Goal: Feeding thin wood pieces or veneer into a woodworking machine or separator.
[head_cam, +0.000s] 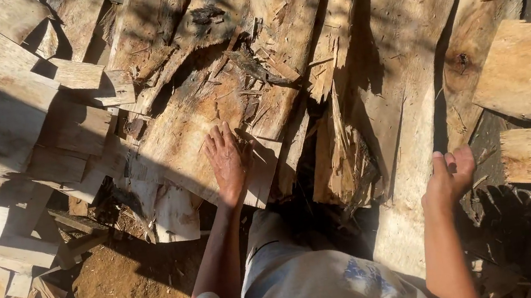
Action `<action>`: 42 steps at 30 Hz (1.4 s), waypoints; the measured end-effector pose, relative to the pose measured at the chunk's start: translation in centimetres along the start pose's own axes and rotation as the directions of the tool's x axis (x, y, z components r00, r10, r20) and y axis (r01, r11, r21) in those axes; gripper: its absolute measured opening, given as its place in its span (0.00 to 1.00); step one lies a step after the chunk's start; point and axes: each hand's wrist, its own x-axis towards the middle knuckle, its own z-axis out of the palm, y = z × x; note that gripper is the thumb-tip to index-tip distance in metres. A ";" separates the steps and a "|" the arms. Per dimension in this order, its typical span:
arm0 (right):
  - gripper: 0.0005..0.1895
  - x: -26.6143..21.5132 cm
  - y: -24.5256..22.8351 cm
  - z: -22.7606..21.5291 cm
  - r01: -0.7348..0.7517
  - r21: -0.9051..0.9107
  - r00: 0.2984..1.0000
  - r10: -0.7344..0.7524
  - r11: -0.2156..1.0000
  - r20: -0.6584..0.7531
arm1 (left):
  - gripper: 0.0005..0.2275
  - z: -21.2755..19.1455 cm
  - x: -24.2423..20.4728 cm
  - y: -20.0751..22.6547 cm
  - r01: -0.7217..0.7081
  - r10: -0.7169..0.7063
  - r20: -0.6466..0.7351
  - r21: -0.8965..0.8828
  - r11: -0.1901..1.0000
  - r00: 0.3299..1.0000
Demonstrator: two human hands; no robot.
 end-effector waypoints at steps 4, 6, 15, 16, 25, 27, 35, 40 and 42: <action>0.41 -4.3 -0.9 3.6 0.115 -0.240 0.978 -0.068 0.964 0.199 | 0.43 0.6 -1.5 4.2 -0.126 0.125 -0.018 -0.067 0.990 0.992; 0.41 -4.9 -1.4 3.9 0.087 -0.410 0.983 -0.012 0.908 0.182 | 0.42 -0.5 -2.7 7.1 -0.227 0.226 0.069 0.009 0.974 0.972; 0.43 -5.2 -0.2 0.3 -0.117 -0.614 0.973 0.214 0.780 0.086 | 0.40 -0.1 -0.5 7.5 -0.214 0.189 0.151 0.175 0.961 0.970; 0.43 -5.3 0.2 0.3 -0.104 -0.610 0.974 0.205 0.786 0.098 | 0.40 2.1 0.0 6.4 -0.206 0.183 0.137 0.177 0.962 0.974; 0.36 -7.8 0.4 6.4 0.309 -0.605 0.935 -0.117 0.733 0.336 | 0.38 0.1 0.0 2.0 -0.182 0.190 -0.060 0.111 0.977 0.980; 0.29 -8.9 0.7 8.7 0.376 -0.274 0.859 -0.222 0.885 0.460 | 0.38 -4.8 -1.3 2.2 -0.026 0.027 -0.019 0.039 0.999 0.999; 0.34 -14.5 1.6 17.7 0.137 -0.436 0.611 0.271 0.889 0.744 | 0.40 -5.1 -1.0 -0.9 0.020 -0.025 0.094 0.058 0.998 0.995; 0.38 -14.5 2.4 18.5 -0.046 -0.452 0.600 0.386 0.891 0.700 | 0.42 -3.2 -0.3 -1.8 -0.039 0.023 0.129 0.122 0.992 0.991; 0.35 -13.8 3.5 17.7 -0.041 -0.366 0.577 0.322 0.929 0.751 | 0.41 -2.5 -0.4 -1.6 -0.027 0.017 0.088 0.117 0.993 0.996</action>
